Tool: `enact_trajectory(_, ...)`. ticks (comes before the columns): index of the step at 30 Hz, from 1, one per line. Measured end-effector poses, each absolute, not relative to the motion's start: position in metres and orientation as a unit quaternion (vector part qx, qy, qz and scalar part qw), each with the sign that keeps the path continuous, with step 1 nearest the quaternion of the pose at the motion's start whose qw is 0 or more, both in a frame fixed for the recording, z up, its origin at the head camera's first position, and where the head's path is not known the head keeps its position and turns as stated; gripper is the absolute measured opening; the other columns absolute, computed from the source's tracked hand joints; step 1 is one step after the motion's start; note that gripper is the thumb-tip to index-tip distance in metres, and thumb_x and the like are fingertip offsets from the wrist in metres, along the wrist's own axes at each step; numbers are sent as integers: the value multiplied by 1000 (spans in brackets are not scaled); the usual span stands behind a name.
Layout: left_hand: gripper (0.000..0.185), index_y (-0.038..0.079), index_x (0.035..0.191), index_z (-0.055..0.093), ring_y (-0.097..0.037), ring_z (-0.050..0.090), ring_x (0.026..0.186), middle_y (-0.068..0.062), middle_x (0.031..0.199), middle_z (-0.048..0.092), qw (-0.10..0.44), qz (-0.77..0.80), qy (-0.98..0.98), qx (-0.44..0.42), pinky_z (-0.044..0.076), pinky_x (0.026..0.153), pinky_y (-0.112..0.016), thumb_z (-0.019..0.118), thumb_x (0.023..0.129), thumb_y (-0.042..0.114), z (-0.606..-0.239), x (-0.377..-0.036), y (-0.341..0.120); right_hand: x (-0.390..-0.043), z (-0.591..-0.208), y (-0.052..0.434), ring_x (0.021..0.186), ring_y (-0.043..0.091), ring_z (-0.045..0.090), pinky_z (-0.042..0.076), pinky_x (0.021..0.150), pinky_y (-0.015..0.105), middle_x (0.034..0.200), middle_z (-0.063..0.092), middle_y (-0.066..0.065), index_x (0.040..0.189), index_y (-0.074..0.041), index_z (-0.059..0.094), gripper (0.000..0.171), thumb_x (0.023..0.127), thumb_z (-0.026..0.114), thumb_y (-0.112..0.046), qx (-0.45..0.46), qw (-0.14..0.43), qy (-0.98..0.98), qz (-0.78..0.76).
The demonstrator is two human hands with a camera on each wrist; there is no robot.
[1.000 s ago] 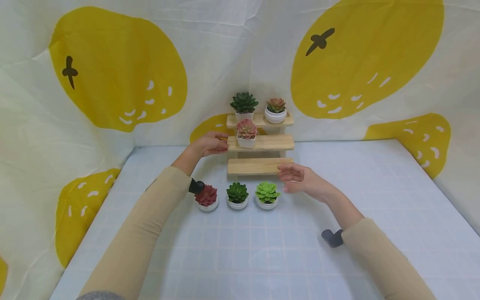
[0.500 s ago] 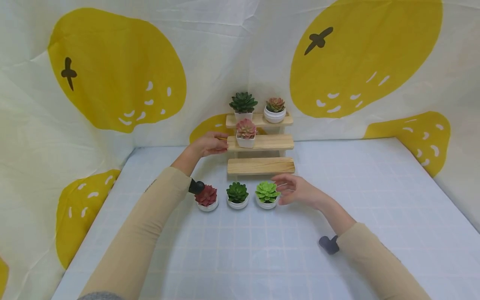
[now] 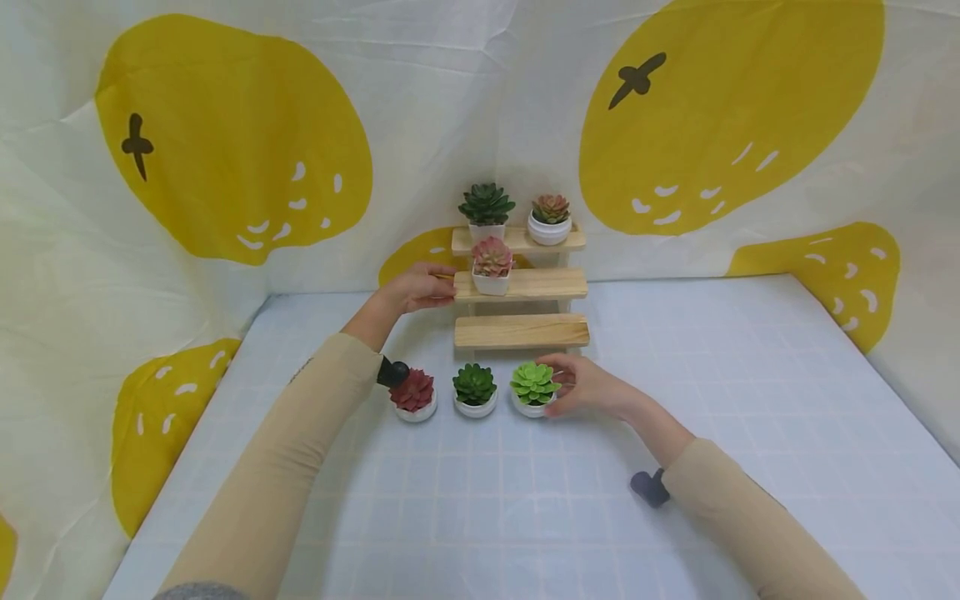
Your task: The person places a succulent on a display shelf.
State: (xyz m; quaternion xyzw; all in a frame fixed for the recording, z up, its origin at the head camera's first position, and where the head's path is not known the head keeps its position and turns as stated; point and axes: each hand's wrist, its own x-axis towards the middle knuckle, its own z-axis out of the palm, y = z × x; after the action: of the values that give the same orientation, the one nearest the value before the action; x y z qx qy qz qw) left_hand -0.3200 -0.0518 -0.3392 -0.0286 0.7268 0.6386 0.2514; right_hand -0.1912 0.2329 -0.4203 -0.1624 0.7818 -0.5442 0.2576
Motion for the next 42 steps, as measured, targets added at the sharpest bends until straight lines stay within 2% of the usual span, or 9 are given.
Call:
enact_trajectory(8,53,-2,138,39,-23,55,93,-19,134,45,253,633,731,-28,41,100,-40,56,88,-8,-338,-323,-52,-193,-419,227,121,35,43,43,96,43,133,46,18,138,3,35,83,70,81,-7,-166,259,783,-540)
enact_trajectory(22,52,-2,138,40,-26,54,97,-18,135,44,255,634,730,-27,41,101,-40,56,88,-8,-337,-321,-52,-194,-420,225,112,29,49,47,90,38,126,51,15,136,1,38,80,69,81,-7,-153,263,784,-541)
enact_trajectory(30,52,-3,137,40,-24,54,93,-19,134,45,252,636,729,-32,43,98,-38,56,88,-9,-337,-320,-51,-193,-419,225,106,23,52,49,86,34,121,54,12,134,1,40,76,70,81,-6,-153,258,782,-546)
enact_trajectory(35,52,-3,137,40,-23,53,90,-19,134,45,254,641,724,-32,43,99,-39,55,88,-10,-338,-320,-52,-192,-419,225,107,22,52,48,87,32,122,53,12,134,1,41,75,70,81,-6,-154,255,780,-551)
enact_trajectory(42,51,-4,137,40,-22,53,87,-20,134,44,254,646,720,-32,41,100,-40,54,88,-10,-339,-320,-52,-191,-414,225,116,28,48,47,89,33,128,49,15,134,2,39,75,71,80,-6,-157,248,776,-558)
